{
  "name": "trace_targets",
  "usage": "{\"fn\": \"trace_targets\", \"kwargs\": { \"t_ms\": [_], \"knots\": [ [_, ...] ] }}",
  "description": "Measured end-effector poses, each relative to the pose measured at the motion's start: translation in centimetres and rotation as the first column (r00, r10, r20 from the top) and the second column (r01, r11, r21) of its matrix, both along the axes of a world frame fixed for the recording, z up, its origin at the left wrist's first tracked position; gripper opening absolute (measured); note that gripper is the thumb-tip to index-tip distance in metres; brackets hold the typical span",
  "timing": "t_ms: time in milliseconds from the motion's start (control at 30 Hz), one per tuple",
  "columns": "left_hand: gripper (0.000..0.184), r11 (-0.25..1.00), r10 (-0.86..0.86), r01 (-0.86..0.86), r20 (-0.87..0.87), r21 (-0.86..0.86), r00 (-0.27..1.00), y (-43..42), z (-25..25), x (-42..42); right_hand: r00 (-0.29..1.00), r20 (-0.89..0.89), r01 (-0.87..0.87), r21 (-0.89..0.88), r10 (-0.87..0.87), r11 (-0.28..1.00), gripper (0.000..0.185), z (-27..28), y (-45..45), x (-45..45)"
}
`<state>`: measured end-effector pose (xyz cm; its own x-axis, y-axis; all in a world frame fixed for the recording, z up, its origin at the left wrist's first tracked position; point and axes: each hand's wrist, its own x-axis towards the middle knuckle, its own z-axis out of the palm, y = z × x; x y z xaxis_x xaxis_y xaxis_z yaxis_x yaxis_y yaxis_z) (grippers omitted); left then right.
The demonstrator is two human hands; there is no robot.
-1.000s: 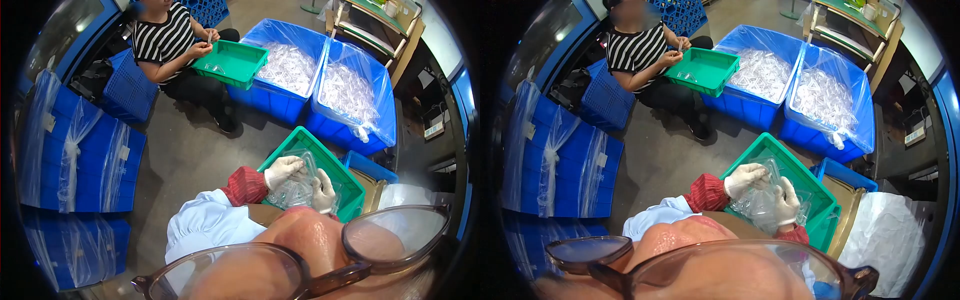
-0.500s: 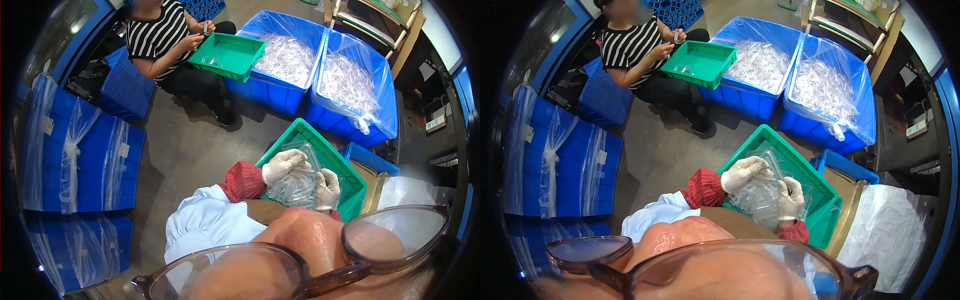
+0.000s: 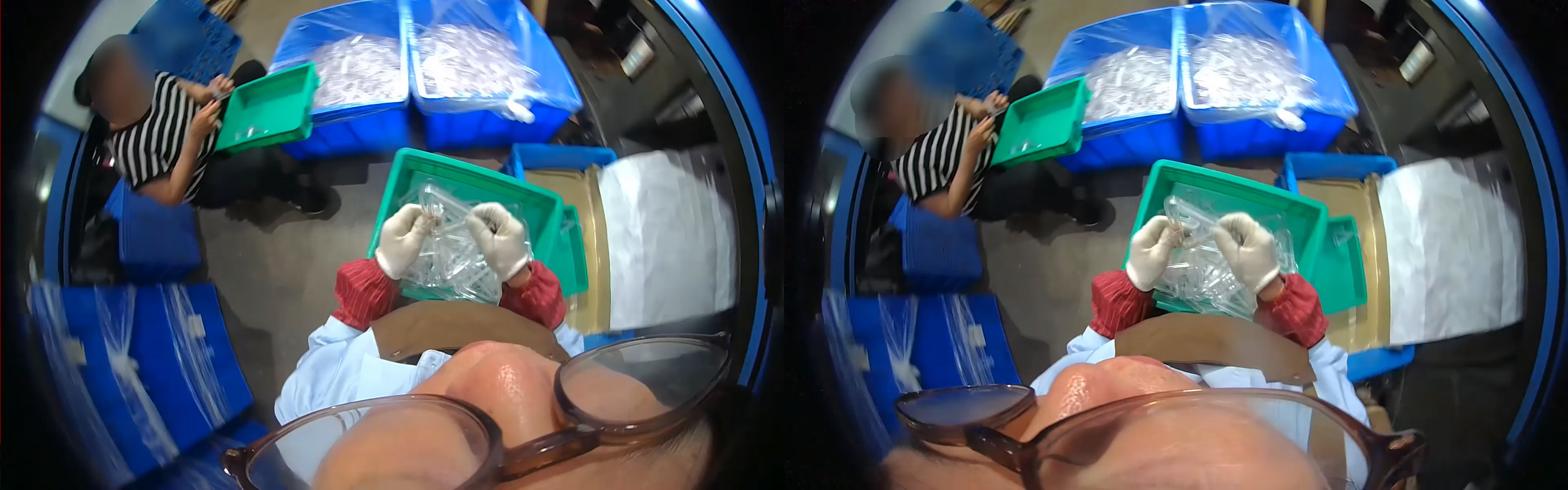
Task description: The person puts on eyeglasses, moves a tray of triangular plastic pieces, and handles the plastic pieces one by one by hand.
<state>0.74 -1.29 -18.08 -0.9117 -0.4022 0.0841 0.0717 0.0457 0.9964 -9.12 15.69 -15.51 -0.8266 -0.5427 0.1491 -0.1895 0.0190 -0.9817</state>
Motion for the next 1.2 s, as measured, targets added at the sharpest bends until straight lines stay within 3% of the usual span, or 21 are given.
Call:
{"fn": "trace_targets", "kwargs": {
  "t_ms": [33, 100, 167, 200, 233, 300, 367, 433, 500, 633, 767, 900, 933, 967, 1000, 1033, 1067, 1100, 1167, 1200],
  "knots": [
    [0.012, 0.964, 0.042, -0.042, -0.005, -0.263, 0.999, -0.2, 0.9, 0.4, 0.993, 0.101, 0.060, -0.081, -0.052, 0.995, 0.009, 1.4, 0.4, -0.1],
    [0.012, 0.948, 0.111, -0.184, -0.271, -0.260, 0.956, -1.0, 1.4, 0.1, 0.973, 0.171, 0.190, -0.213, -0.154, 0.959, 0.007, 2.5, 1.5, -1.1],
    [0.024, 0.891, 0.250, -0.310, -0.213, -0.330, 0.945, -2.6, 1.8, 0.3, 0.955, 0.210, 0.245, -0.176, -0.207, 0.953, 0.007, 4.6, 2.7, -1.5],
    [0.031, 0.767, 0.283, -0.322, -0.156, -0.555, 0.946, -3.6, 2.5, 0.4, 0.949, 0.227, 0.259, -0.159, -0.220, 0.953, 0.007, 5.1, 3.0, -1.8],
    [0.038, 0.596, 0.340, -0.305, -0.110, -0.743, 0.934, -4.3, 3.2, 0.3, 0.961, 0.159, 0.246, -0.107, -0.227, 0.963, 0.008, 5.2, 3.2, -1.7],
    [0.053, 0.518, 0.407, -0.154, 0.084, -0.841, 0.910, -6.1, 0.1, -0.1, 0.986, 0.004, 0.165, -0.006, -0.165, 0.986, 0.009, 5.6, 3.0, -1.6],
    [0.051, 0.800, 0.280, 0.067, 0.469, -0.597, 0.838, -7.0, -2.5, 0.0, 0.982, -0.146, 0.125, 0.024, -0.120, 0.992, 0.010, 4.2, 2.3, -1.3],
    [0.047, 0.987, 0.059, 0.028, 0.514, -0.160, 0.856, -7.5, -3.1, 0.9, 0.996, -0.049, 0.083, 0.058, -0.081, 0.995, 0.012, 2.8, 1.8, -0.7],
    [0.045, 0.928, 0.116, 0.083, 0.496, -0.362, 0.860, -7.4, -3.8, 1.3, 0.999, 0.044, 0.014, 0.079, -0.017, 0.997, 0.014, 2.4, 1.4, -0.7],
    [0.045, 0.902, 0.294, -0.087, 0.454, -0.423, 0.841, -6.1, -4.2, 3.0, 0.982, 0.100, -0.163, 0.054, 0.157, 0.985, 0.018, 1.0, 0.8, -2.9],
    [0.046, 0.941, 0.270, -0.119, 0.495, -0.316, 0.826, -6.4, -2.9, 3.9, 0.892, 0.281, -0.389, 0.072, 0.355, 0.919, 0.021, 1.4, -1.3, -3.9],
    [0.045, 0.944, 0.259, -0.114, 0.476, -0.311, 0.841, -7.1, -3.3, 3.3, 0.788, 0.474, -0.531, 0.198, 0.394, 0.824, 0.018, 0.5, -3.7, -7.3],
    [0.045, 0.944, 0.257, -0.113, 0.475, -0.309, 0.842, -7.0, -3.1, 3.2, 0.851, 0.313, -0.499, 0.228, 0.422, 0.836, 0.022, 2.0, -4.6, -8.0],
    [0.044, 0.946, 0.251, -0.109, 0.476, -0.305, 0.843, -6.9, -3.1, 3.0, 0.893, 0.270, -0.430, 0.275, 0.360, 0.860, 0.028, 2.4, -4.9, -10.5],
    [0.045, 0.949, 0.248, -0.110, 0.485, -0.295, 0.838, -7.0, -3.1, 2.8, 0.903, 0.211, -0.402, 0.103, 0.375, 0.910, 0.033, 2.6, -4.6, -13.6],
    [0.045, 0.953, 0.242, -0.108, 0.497, -0.283, 0.833, -7.0, -3.2, 2.7, 0.857, 0.395, -0.323, -0.093, 0.332, 0.942, 0.031, 5.1, -5.0, -15.1],
    [0.045, 0.958, 0.232, -0.103, 0.510, -0.269, 0.828, -6.8, -3.2, 2.6, 0.898, 0.432, -0.036, -0.122, 0.086, 0.992, 0.032, 7.3, -6.5, -15.4],
    [0.045, 0.960, 0.225, -0.096, 0.513, -0.265, 0.828, -6.7, -3.2, 2.6, 0.922, 0.385, 0.116, -0.186, -0.036, 0.976, 0.040, 8.4, -7.0, -15.6],
    [0.046, 0.959, 0.225, -0.093, 0.516, -0.270, 0.826, -6.9, -2.8, 2.6, 0.938, 0.310, -0.112, -0.149, 0.154, 0.983, 0.037, 8.9, -5.6, -14.8],
    [0.047, 0.959, 0.222, -0.098, 0.489, -0.267, 0.844, -6.9, -3.2, 2.5, 0.890, -0.367, -0.275, 0.043, 0.271, 0.960, 0.034, 5.4, -5.4, -15.8]
  ]
}}
